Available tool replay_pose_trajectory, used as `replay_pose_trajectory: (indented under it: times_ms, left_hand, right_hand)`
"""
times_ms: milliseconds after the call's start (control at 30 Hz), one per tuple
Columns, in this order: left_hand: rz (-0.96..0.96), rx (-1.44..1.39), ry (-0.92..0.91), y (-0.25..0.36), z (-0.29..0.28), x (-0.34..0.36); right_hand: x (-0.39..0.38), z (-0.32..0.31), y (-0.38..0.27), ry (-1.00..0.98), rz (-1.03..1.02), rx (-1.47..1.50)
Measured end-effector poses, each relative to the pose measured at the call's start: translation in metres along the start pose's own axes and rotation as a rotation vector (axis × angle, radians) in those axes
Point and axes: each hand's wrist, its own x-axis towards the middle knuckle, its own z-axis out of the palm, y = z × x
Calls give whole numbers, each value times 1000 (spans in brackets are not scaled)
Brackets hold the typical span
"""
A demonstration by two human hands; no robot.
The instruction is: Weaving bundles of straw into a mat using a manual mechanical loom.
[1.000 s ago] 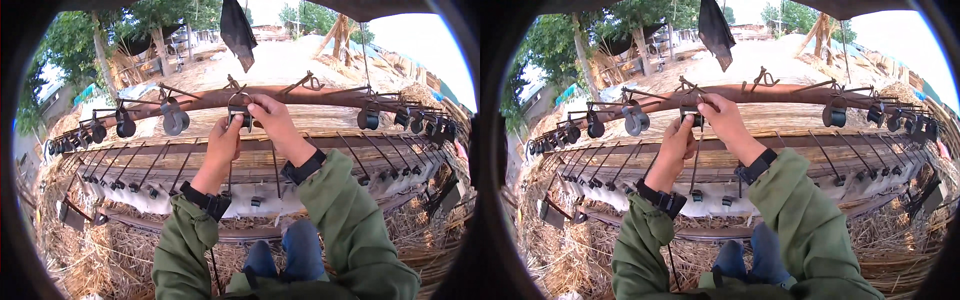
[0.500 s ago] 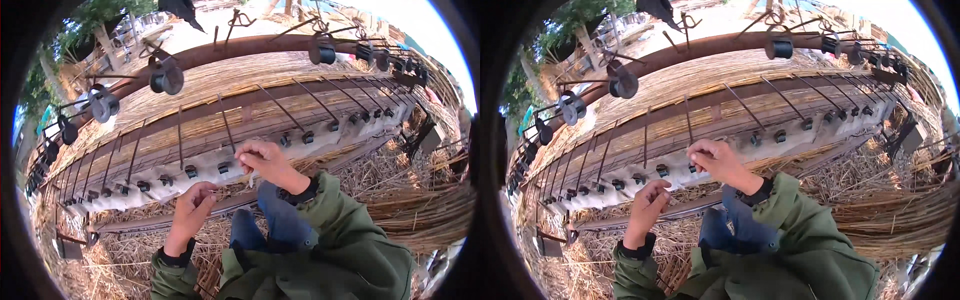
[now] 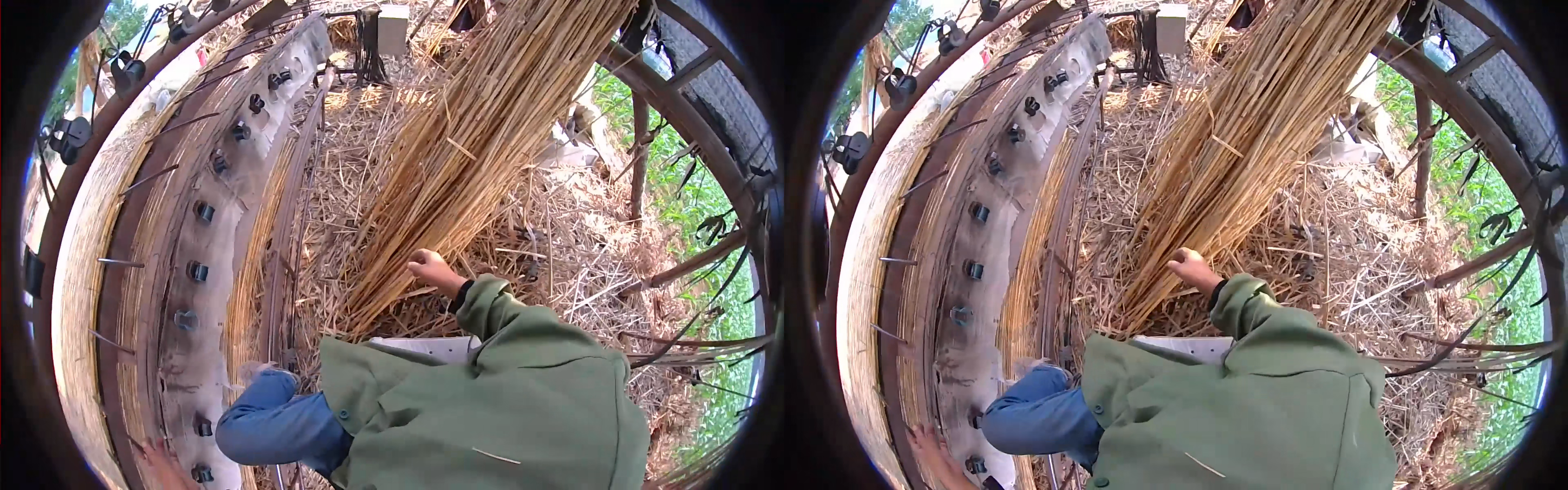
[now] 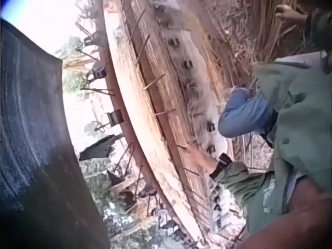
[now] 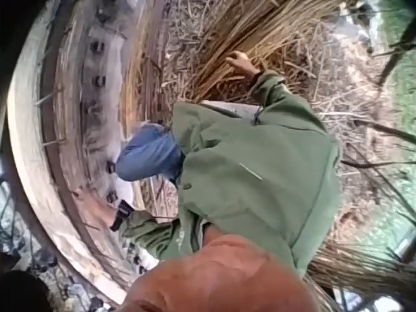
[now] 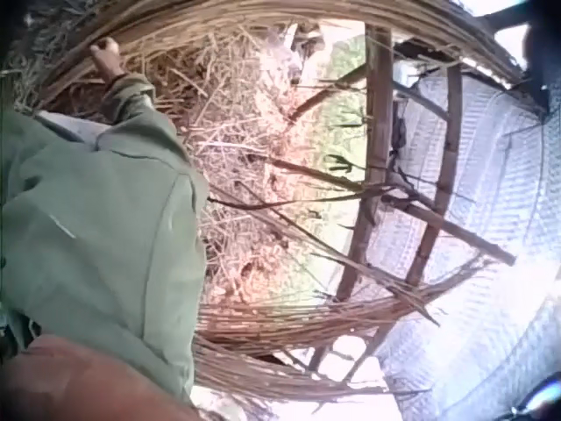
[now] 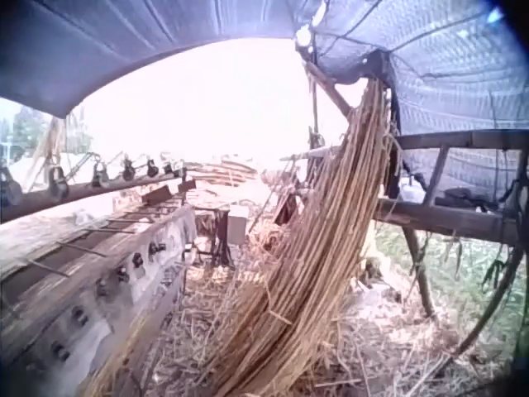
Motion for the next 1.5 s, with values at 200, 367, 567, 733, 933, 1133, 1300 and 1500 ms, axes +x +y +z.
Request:
replay_pose_trajectory:
  times_ms: [200,367,567,733,933,1133,1300,1500]
  left_hand:
    - [-152,-251,-188,2,-6,6]
    - [-115,74,-155,85,42,-75]
    - [-86,197,-93,64,46,-76]
    - [-231,-39,-80,14,0,1]
    - [-236,-80,-138,1,-15,11]
    - [-211,-105,-56,0,-25,7]
    - [-240,-106,-39,-3,-52,15]
    - [-251,-150,-71,-4,-30,13]
  right_hand:
    - [59,-81,56,668,-4,194]
    - [99,-141,118,427,81,-391]
    - [102,-114,100,688,517,340]
    - [111,-155,120,797,141,497]
    - [137,-174,139,900,84,387]
    - [146,-123,126,699,423,802]
    - [139,-82,121,639,328,931]
    - [97,-84,125,340,86,996]
